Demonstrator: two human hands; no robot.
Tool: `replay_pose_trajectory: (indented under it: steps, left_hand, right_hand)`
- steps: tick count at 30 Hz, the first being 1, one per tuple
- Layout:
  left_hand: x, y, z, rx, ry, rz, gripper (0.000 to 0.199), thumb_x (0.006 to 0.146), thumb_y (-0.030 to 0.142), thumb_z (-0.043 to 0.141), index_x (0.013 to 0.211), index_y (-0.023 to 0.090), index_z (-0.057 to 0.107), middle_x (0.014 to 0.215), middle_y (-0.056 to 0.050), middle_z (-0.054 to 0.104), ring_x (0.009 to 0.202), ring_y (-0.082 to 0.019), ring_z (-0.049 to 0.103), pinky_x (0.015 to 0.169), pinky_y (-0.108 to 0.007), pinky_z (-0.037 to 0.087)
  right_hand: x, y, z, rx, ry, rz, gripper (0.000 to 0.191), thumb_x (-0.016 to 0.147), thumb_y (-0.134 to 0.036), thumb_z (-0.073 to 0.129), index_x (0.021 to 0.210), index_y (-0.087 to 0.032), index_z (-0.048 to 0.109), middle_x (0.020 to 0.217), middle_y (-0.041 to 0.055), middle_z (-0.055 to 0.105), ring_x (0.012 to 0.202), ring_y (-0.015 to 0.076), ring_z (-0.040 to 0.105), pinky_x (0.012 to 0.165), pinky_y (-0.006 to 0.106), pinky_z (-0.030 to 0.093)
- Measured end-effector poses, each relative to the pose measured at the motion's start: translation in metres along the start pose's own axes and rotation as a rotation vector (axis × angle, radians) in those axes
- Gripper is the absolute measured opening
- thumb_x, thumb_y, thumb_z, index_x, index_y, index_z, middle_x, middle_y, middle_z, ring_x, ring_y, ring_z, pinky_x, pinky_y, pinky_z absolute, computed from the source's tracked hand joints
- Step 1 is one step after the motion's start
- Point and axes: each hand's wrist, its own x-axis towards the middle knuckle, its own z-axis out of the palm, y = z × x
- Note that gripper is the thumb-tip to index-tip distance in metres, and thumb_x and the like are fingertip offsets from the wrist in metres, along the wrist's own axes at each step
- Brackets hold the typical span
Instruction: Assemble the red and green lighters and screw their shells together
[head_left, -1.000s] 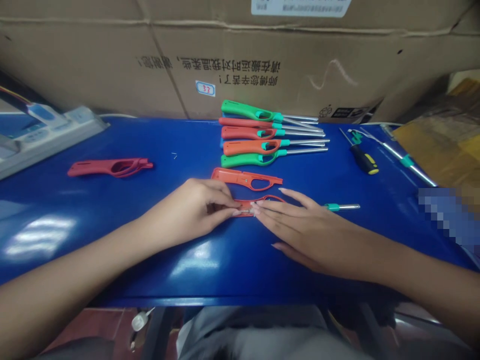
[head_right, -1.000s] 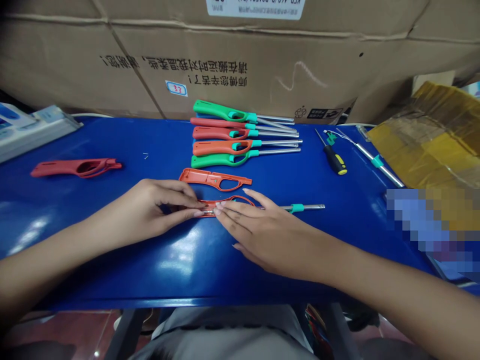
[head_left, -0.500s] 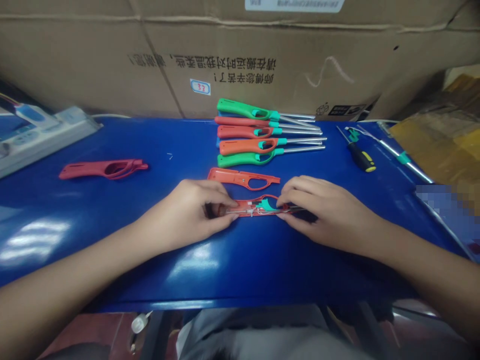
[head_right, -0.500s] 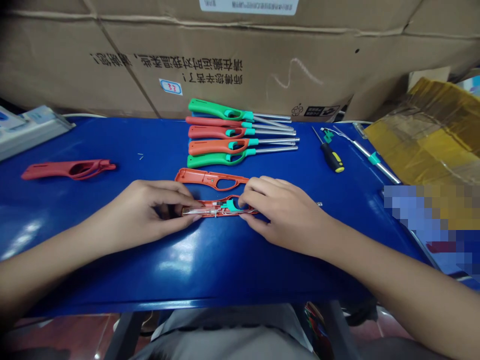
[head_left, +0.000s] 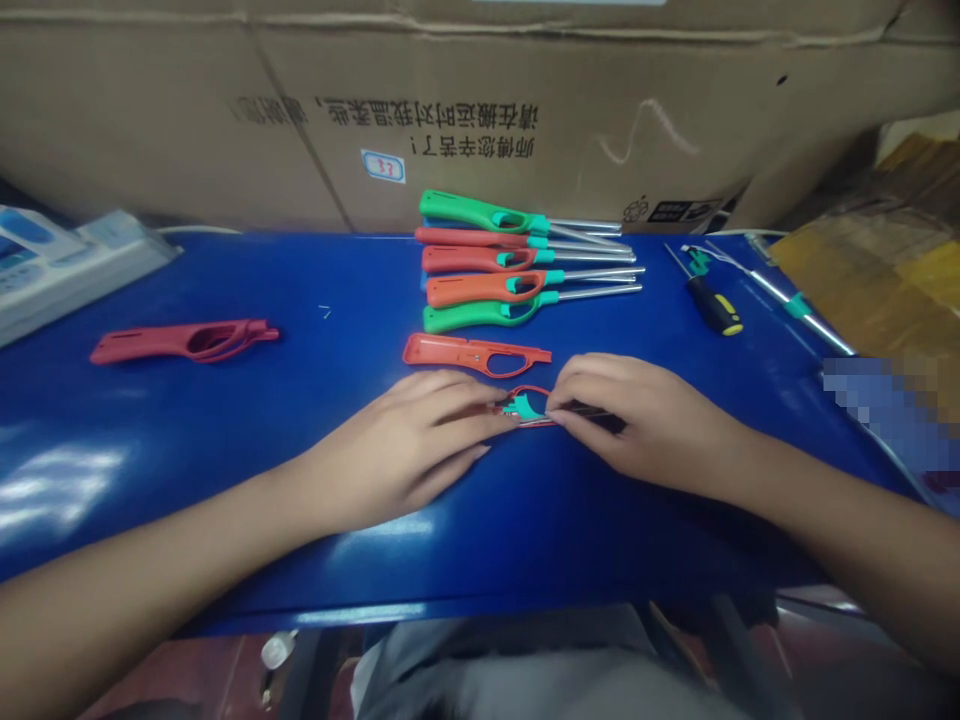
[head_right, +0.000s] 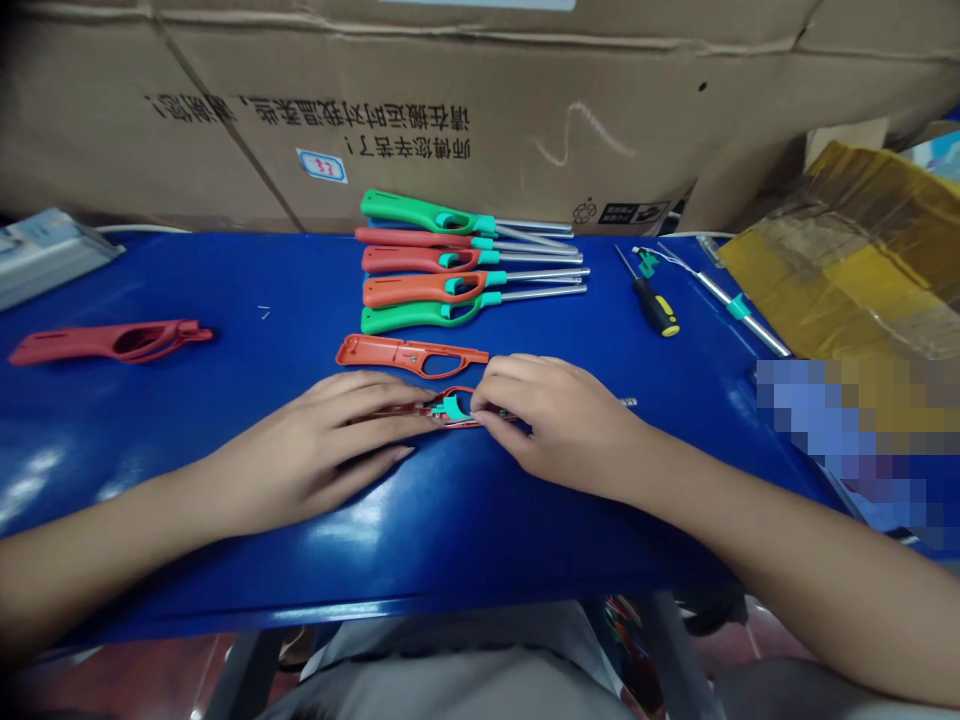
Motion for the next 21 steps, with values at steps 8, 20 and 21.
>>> replay_pose_trajectory:
  steps: [8,20,21]
  left_hand:
    - [0.002,0.0,0.008,-0.072,0.034,-0.016,0.041,0.101,0.02,0.052,0.142,0.026,0.056,0.143,-0.01,0.057,0.13,-0.025,0.054,0.111,-0.044,0.046]
    - [0.0,-0.002,0.009,-0.104,0.042,0.008,0.046,0.099,0.011,0.049,0.143,0.026,0.054,0.144,-0.01,0.056,0.13,-0.025,0.053,0.11,-0.042,0.048]
    - [0.001,-0.002,0.009,-0.104,0.044,0.009,0.047,0.099,0.011,0.049,0.143,0.026,0.054,0.144,-0.011,0.056,0.129,-0.025,0.054,0.11,-0.042,0.048]
  right_hand:
    - [0.0,-0.001,-0.001,-0.091,-0.023,0.001,0.009,0.097,-0.019,0.057,0.096,-0.02,0.065,0.094,0.0037,0.07,0.089,0.0189,0.065,0.08,0.033,0.047]
    - [-0.014,-0.016,-0.01,-0.16,-0.089,0.056,0.022,0.1,-0.028,0.052,0.102,-0.027,0.074,0.088,-0.002,0.077,0.077,0.0178,0.072,0.066,0.032,0.046]
    - [-0.015,-0.016,-0.009,-0.17,-0.077,0.053,0.022,0.1,-0.029,0.053,0.103,-0.028,0.074,0.09,-0.0021,0.078,0.077,0.0185,0.073,0.066,0.032,0.046]
